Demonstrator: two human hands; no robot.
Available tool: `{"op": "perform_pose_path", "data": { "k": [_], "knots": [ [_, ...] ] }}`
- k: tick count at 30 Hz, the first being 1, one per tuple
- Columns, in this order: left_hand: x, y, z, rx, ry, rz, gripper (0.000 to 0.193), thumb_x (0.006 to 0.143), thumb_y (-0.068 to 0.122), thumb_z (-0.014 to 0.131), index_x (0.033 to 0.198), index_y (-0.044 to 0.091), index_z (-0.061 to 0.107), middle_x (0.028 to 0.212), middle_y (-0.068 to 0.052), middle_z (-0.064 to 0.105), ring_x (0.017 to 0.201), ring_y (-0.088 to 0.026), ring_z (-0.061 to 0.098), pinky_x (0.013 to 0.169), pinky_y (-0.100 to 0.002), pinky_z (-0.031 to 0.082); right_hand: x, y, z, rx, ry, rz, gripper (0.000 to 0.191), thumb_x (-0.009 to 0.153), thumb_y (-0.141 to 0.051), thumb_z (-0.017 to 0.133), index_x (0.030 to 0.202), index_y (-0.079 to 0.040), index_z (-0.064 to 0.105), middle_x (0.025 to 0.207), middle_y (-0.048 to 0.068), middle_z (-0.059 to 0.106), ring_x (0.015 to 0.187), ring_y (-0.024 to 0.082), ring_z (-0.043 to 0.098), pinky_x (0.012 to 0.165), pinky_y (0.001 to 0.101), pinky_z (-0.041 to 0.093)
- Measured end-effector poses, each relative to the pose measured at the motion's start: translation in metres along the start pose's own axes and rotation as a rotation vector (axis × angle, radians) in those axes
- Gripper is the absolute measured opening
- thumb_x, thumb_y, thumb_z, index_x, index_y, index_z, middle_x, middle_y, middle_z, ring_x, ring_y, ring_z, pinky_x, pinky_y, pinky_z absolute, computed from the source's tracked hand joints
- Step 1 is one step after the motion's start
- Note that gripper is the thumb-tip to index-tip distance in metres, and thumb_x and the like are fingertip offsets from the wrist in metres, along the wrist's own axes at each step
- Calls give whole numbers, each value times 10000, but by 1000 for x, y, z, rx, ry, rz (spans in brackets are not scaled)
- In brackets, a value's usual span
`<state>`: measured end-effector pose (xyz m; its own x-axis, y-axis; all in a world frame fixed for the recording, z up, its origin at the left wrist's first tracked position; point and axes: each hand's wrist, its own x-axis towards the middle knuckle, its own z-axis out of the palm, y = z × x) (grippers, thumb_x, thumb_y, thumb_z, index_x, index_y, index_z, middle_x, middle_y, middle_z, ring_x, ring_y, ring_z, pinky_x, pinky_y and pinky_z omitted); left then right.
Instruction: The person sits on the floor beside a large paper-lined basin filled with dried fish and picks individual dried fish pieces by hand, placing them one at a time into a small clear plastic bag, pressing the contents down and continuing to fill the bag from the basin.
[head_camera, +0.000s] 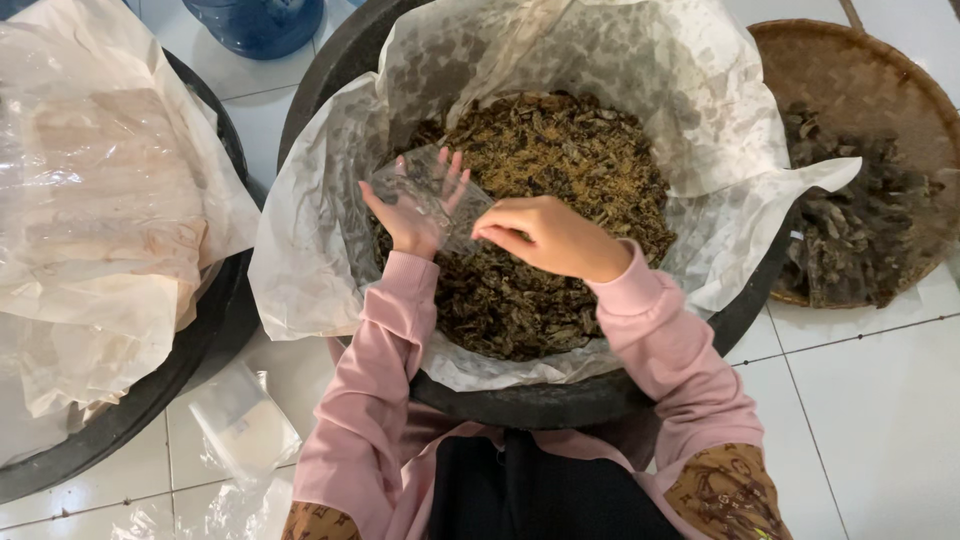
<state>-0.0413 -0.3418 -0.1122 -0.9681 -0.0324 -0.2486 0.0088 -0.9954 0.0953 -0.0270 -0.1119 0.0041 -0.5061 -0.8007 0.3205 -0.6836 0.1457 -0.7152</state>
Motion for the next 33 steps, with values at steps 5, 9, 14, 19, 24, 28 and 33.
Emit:
{"op": "perform_pose_path", "data": {
  "k": [5,9,14,19,24,28,33],
  "knots": [
    [1,11,3,-121,-18,5,890,867,823,422,1567,290,288,1505,-301,438,1363,-501,474,1125,-666,401,-23,42,-12,10,-225,315,188,1016,-169,604,1073,-51,740,907,74,789,725,186,736,677,334,563],
    [6,19,0,-184,-20,18,881,849,808,456,1542,279,327,1493,-301,440,1366,-503,464,1124,-667,402,-41,109,46,-176,-279,378,148,960,-157,636,1033,-75,734,924,105,776,776,287,726,714,415,562],
    [6,20,-1,-169,-22,28,864,860,814,465,1504,250,350,1487,-300,441,1363,-501,465,1121,-665,403,-62,168,113,-411,-292,376,88,936,-141,675,989,-82,714,987,140,736,930,375,695,786,496,555],
    [4,18,2,-138,28,36,823,845,800,465,1466,269,367,1508,-303,441,1348,-500,483,1105,-662,420,-68,165,131,-301,-327,359,188,851,-148,715,1029,-88,704,993,159,705,943,385,686,789,500,549],
    [2,17,4,-136,39,35,832,860,801,455,1472,245,359,1502,-312,446,1334,-509,501,1099,-664,430,-61,140,141,-271,-328,353,250,829,-171,773,1031,-73,663,1003,144,699,960,381,680,800,502,542],
    [0,14,5,-183,52,28,894,889,815,451,1514,186,334,1494,-329,450,1324,-528,501,1082,-676,431,-59,135,150,-356,-287,348,372,786,-131,796,1115,-70,632,1019,162,685,959,399,665,800,514,532],
    [0,14,4,-134,28,19,868,870,804,447,1511,228,340,1483,-311,464,1330,-518,507,1091,-677,436,-67,150,158,-264,-309,357,348,782,-73,764,1102,-52,629,1001,171,690,957,411,670,798,518,533]
  ]
}}
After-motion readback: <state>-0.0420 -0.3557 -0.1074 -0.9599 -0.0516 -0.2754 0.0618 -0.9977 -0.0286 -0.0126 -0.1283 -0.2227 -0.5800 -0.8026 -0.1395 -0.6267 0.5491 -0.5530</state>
